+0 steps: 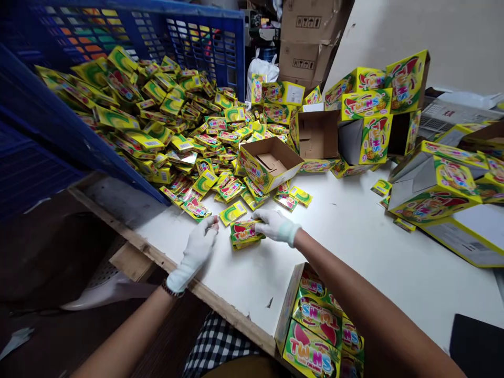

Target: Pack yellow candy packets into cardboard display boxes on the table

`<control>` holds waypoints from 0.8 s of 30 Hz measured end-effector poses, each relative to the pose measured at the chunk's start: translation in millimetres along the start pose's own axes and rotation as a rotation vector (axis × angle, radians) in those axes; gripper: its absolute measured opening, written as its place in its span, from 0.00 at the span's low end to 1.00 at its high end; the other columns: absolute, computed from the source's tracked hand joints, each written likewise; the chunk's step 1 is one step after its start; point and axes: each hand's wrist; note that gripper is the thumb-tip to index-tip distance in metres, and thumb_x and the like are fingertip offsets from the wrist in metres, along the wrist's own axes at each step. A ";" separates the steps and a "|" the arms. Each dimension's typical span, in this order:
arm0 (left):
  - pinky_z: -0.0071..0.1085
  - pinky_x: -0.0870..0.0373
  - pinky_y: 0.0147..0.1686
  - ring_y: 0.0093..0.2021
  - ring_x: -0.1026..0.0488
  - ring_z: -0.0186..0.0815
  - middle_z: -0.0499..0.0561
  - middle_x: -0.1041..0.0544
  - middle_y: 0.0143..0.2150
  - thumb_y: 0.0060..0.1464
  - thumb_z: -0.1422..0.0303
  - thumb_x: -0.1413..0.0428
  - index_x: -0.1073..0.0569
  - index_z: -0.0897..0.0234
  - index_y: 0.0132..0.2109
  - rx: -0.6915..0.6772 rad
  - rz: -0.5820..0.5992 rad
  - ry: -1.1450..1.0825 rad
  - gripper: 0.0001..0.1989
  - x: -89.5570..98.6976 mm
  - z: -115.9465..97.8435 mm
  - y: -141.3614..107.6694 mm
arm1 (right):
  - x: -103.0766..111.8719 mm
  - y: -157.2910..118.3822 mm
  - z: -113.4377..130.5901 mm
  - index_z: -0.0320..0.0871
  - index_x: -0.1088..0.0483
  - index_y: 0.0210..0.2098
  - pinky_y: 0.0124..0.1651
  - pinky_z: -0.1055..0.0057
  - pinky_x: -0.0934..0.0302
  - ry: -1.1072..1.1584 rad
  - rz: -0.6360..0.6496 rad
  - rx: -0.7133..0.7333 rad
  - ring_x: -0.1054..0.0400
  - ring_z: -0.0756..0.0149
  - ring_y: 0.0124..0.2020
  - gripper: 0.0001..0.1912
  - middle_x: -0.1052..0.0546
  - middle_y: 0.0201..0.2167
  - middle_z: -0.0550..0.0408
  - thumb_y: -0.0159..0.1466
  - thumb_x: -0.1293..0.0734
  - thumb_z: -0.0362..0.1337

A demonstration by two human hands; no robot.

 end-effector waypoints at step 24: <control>0.41 0.29 0.49 0.45 0.28 0.43 0.57 0.26 0.42 0.57 0.65 0.50 0.25 0.62 0.46 -0.604 0.313 0.220 0.14 -5.8 -25.1 -8.1 | 3.0 32.1 11.2 0.44 0.39 0.46 0.16 0.79 0.43 1.048 0.031 -0.403 0.35 0.73 0.14 0.19 0.31 0.19 0.65 0.58 0.30 0.32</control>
Point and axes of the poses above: each hand's wrist, its own y-axis towards the middle knuckle, its own x-axis out of the back of the hand, z = x × y
